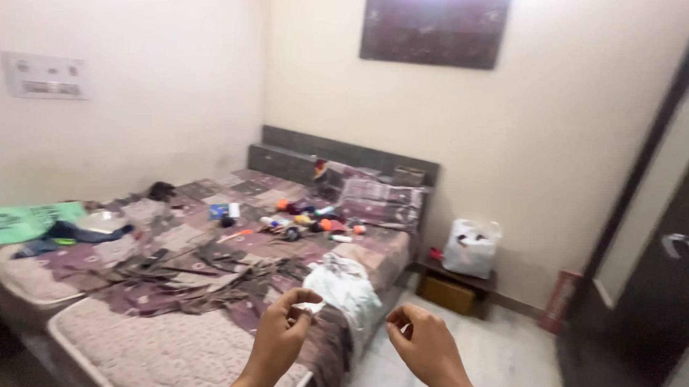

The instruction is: The person organizes various personal items like pens, socks, and toiletries from a bed into a pouch, a bag, and a cabinet.

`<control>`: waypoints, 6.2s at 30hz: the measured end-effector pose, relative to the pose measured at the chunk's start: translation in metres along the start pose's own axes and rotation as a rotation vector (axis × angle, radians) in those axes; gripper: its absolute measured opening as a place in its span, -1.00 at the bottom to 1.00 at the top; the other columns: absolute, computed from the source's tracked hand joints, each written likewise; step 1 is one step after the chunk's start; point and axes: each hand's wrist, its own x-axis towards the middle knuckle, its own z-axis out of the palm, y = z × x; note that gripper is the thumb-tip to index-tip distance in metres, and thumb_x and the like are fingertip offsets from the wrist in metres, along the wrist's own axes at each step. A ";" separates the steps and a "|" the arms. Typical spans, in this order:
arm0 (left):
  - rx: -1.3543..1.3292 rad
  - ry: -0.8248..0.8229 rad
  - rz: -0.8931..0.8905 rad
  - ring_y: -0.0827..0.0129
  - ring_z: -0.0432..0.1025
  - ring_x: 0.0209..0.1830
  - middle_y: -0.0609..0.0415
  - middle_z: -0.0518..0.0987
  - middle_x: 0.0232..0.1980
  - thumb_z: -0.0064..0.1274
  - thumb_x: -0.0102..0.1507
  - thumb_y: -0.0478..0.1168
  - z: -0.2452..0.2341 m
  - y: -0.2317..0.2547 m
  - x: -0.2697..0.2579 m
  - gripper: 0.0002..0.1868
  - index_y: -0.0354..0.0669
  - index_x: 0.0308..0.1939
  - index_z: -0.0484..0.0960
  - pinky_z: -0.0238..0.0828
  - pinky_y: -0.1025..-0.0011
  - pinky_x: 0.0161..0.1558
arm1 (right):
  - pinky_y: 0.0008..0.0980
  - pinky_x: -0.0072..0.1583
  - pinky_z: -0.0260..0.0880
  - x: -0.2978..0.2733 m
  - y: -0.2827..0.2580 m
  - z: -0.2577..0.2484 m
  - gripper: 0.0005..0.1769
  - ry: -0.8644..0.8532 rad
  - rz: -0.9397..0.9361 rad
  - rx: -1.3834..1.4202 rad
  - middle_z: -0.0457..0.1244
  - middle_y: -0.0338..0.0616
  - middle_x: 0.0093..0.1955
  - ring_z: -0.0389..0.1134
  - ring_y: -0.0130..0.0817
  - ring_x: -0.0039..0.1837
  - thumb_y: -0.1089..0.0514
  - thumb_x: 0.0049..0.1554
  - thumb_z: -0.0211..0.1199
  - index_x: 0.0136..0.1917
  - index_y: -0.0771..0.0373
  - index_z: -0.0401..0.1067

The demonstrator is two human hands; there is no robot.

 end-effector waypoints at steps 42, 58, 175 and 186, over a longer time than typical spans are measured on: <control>0.016 0.174 -0.005 0.43 0.65 -0.32 0.10 0.77 -0.23 -0.01 0.24 -0.33 0.011 -0.313 0.519 -0.76 -0.16 -0.08 0.71 0.53 0.44 -0.20 | -0.30 -0.02 0.51 0.529 0.197 0.209 -0.76 -0.097 -0.214 0.043 0.44 -0.08 -0.18 0.53 -0.28 -0.12 0.14 -0.04 0.40 -0.06 0.19 0.57; 0.084 0.169 0.019 0.42 0.67 -0.28 0.06 0.77 -0.21 -0.04 0.22 -0.40 0.127 -0.353 0.699 -0.73 -0.20 -0.07 0.71 0.56 0.44 -0.15 | -0.30 -0.03 0.47 0.707 0.291 0.182 -0.80 -0.075 -0.129 0.008 0.42 -0.14 -0.14 0.50 -0.26 -0.11 0.13 0.00 0.33 -0.08 0.19 0.56; 0.109 0.127 -0.458 0.42 0.57 -0.28 0.09 0.68 -0.04 -0.05 0.26 -0.41 0.477 -0.864 1.302 -0.73 -0.23 0.02 0.63 0.51 0.44 -0.19 | -0.38 -0.03 0.46 1.369 0.879 0.533 -0.67 -0.440 0.211 0.781 0.43 -0.17 -0.24 0.42 -0.43 -0.15 0.16 -0.23 0.47 -0.18 0.34 0.60; 0.019 -0.015 -0.408 0.44 0.58 -0.29 0.11 0.70 -0.07 -0.09 0.27 -0.41 0.659 -0.857 1.344 -0.72 -0.23 0.02 0.63 0.51 0.46 -0.19 | -0.26 0.09 0.44 1.392 1.023 0.386 -0.51 0.027 0.261 0.627 0.42 -0.02 -0.09 0.45 -0.26 -0.02 0.00 -0.25 0.56 -0.12 0.35 0.60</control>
